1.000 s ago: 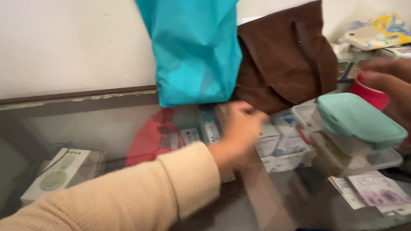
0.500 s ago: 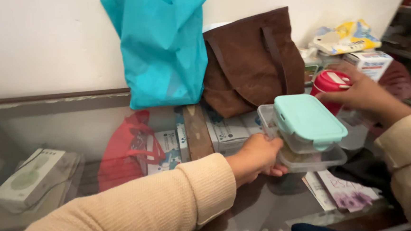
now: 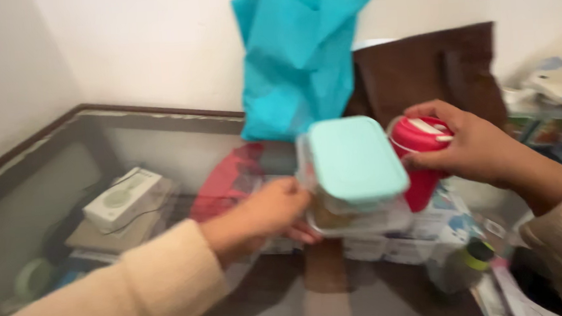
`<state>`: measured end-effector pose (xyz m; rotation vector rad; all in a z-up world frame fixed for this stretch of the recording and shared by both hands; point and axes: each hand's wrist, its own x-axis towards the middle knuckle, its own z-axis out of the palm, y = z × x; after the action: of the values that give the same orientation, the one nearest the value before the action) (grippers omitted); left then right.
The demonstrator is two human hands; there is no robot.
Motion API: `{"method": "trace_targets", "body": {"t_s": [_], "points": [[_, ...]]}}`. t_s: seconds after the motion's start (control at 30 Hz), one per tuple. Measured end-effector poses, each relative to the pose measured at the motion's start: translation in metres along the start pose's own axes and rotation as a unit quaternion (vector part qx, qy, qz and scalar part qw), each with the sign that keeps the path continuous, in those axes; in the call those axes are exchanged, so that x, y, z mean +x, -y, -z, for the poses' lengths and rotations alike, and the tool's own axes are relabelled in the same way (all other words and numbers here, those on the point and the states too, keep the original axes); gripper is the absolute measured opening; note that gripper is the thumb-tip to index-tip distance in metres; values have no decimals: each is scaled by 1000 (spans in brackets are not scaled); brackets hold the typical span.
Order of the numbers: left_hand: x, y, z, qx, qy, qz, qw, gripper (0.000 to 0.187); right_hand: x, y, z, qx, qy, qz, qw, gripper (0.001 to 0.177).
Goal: The person moves food containers, a bottle, and pouches into bags, and later reorganizes papers and folders into a red bin.
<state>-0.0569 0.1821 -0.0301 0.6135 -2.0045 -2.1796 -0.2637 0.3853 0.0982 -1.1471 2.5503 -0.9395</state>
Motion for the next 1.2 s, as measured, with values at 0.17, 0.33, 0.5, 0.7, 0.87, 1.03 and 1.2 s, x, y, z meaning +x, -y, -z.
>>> {"method": "trace_targets", "body": {"t_s": [0.17,0.33,0.5,0.7,0.87,1.03,1.2], "points": [[-34,-31,117,78,-130,22,988,42,38,61,-57,128,33,143,981,79],[-34,-37,227,131,-234,48,962,37,88,110,-145,67,-22,217,974,81],[12,-22,324,164,-258,48,951,35,137,144,-213,71,-46,265,960,80],[86,4,388,166,-312,-80,932,23,190,168,-257,31,-134,325,936,81],[104,15,396,212,-421,-108,875,28,210,176,-275,2,-175,301,937,83],[116,28,390,328,-516,-199,766,33,202,185,-282,-34,-213,297,930,86],[96,15,369,205,-489,-134,837,41,161,186,-241,-96,-143,283,943,103]]}}
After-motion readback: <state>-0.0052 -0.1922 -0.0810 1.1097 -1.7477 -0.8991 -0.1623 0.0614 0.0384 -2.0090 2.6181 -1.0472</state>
